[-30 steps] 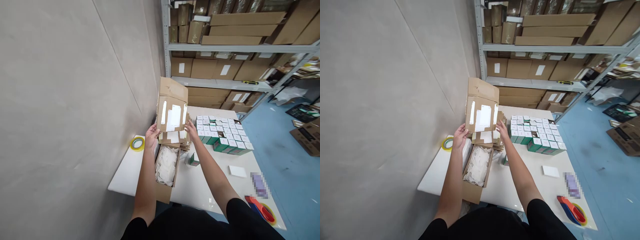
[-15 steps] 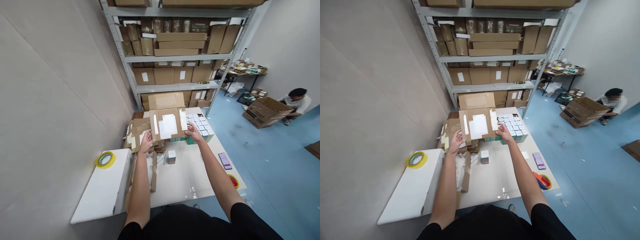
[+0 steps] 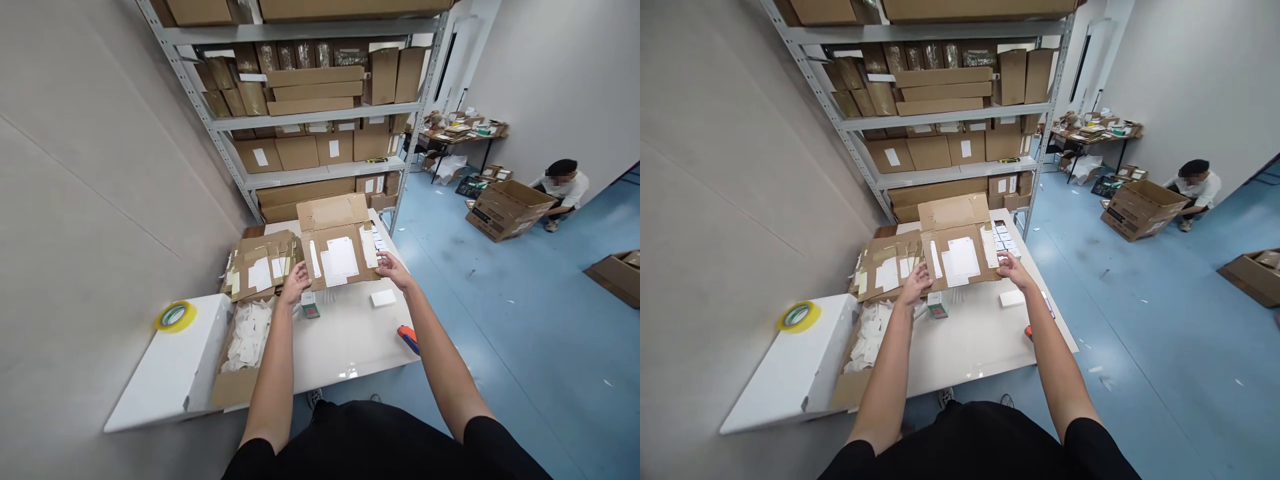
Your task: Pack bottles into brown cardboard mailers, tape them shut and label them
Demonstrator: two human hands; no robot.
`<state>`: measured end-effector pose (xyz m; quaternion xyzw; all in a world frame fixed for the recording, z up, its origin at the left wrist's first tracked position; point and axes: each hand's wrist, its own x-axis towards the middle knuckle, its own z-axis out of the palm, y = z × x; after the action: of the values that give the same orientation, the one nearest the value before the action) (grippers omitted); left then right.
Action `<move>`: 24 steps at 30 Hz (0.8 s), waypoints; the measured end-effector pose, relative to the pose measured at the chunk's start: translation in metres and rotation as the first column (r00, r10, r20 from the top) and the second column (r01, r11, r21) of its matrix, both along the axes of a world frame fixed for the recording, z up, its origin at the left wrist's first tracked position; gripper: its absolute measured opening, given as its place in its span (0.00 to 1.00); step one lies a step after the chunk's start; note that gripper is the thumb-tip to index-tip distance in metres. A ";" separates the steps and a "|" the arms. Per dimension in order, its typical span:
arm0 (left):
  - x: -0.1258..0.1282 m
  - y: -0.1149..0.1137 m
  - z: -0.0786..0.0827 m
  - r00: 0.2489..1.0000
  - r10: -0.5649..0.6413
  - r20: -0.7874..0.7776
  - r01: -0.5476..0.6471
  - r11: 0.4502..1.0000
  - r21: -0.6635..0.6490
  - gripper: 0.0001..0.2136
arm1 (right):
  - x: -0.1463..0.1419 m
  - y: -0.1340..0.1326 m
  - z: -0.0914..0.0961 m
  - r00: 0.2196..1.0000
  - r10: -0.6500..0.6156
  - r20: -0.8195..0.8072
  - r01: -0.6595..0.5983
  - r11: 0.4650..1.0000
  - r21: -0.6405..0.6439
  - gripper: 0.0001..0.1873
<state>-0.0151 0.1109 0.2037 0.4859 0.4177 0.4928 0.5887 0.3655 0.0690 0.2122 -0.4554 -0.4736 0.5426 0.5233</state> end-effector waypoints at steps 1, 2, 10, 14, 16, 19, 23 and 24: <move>0.005 -0.005 -0.003 1.000 0.003 -0.008 -0.004 1.000 -0.007 0.39 | 0.005 -0.004 -0.004 1.000 0.003 -0.005 -0.003 1.000 -0.005 0.32; 0.010 -0.011 -0.007 1.000 0.008 -0.016 -0.008 1.000 -0.013 0.38 | 0.010 -0.008 -0.009 1.000 0.007 -0.012 -0.007 1.000 -0.013 0.32; 0.020 -0.054 -0.051 0.989 0.066 -0.134 -0.079 0.993 -0.089 0.36 | 0.002 -0.044 -0.083 1.000 -0.026 0.005 0.027 0.977 -0.213 0.30; 0.014 -0.073 -0.080 0.978 0.048 -0.202 -0.084 0.982 -0.172 0.32 | -0.023 -0.066 -0.134 0.998 -0.050 0.027 0.056 0.932 -0.358 0.29; 0.010 -0.079 -0.094 0.973 0.038 -0.229 -0.088 0.974 -0.210 0.31 | -0.036 -0.076 -0.156 0.996 -0.066 0.057 0.085 0.896 -0.435 0.29; 0.006 -0.087 -0.110 0.969 0.026 -0.247 -0.089 0.965 -0.246 0.30 | -0.054 -0.088 -0.182 0.984 -0.109 0.137 0.166 0.832 -0.529 0.29; 0.005 -0.093 -0.130 0.970 0.017 -0.243 -0.093 0.949 -0.301 0.30 | -0.080 -0.100 -0.202 0.952 -0.105 0.287 0.261 0.767 -0.586 0.29; 0.006 -0.094 -0.135 0.965 0.029 -0.259 -0.112 0.943 -0.312 0.30 | -0.086 -0.102 -0.206 0.940 -0.092 0.329 0.280 0.759 -0.588 0.30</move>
<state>-0.0087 0.0170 0.0685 0.4256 0.5814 0.3731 0.5846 0.2799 -0.0330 0.0067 -0.7204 -0.2868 0.5437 0.3213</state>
